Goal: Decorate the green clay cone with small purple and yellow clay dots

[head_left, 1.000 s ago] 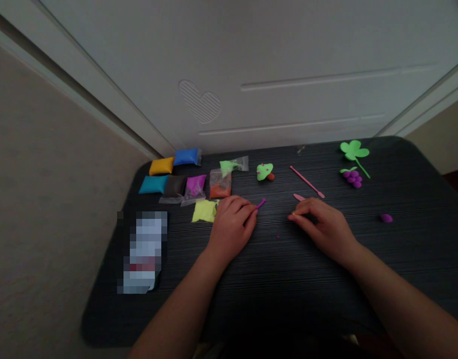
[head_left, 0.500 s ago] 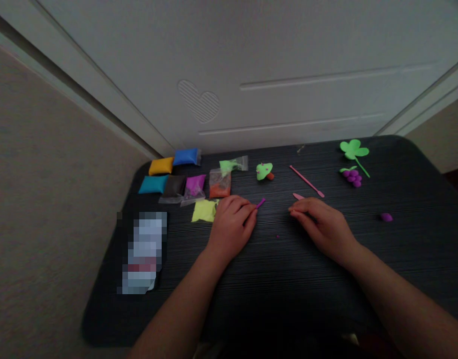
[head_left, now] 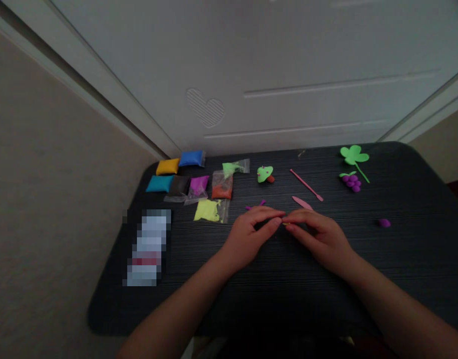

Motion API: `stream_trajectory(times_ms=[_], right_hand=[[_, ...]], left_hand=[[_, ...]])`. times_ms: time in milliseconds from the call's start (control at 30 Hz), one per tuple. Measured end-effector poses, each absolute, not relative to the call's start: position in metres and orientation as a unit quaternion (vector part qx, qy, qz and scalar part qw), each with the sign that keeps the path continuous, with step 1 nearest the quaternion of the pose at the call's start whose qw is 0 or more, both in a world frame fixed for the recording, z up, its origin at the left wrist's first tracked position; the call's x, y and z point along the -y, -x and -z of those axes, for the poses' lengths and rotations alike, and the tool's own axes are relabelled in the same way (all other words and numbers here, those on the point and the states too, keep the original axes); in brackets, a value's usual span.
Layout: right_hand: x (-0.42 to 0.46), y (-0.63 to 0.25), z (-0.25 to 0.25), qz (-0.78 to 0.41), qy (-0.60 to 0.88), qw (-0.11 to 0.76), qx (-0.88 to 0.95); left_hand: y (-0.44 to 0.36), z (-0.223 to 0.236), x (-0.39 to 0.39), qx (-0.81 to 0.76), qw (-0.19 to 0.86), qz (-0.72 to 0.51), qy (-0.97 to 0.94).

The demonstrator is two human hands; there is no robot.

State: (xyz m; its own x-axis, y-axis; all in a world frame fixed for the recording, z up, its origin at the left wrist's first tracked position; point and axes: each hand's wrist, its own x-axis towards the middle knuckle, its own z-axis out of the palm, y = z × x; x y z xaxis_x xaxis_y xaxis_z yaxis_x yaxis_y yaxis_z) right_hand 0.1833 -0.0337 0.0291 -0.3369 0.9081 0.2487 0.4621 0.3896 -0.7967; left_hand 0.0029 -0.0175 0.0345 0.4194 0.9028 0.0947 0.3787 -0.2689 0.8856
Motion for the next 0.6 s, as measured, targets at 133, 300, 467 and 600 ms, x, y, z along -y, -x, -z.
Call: stream_trajectory(times_ms=[133,300,467,600], right_hand=[[0.034,-0.185,-0.028,-0.308,0.478,0.359,0.740],[0.031,-0.188,-0.025,-0.288,0.498,0.357,0.736],[0.027,-0.189,-0.022,-0.260,0.513,0.345,0.742],[0.021,-0.196,-0.021,-0.225,0.530,0.322,0.752]], left_hand=[[-0.009,-0.033,0.014,-0.437,0.471,-0.298,-0.707],[-0.011,-0.026,0.009,-0.455,0.459,-0.289,-0.707],[-0.016,-0.020,0.006,-0.456,0.406,-0.274,-0.743],[-0.018,-0.019,0.004,-0.464,0.308,-0.276,-0.784]])
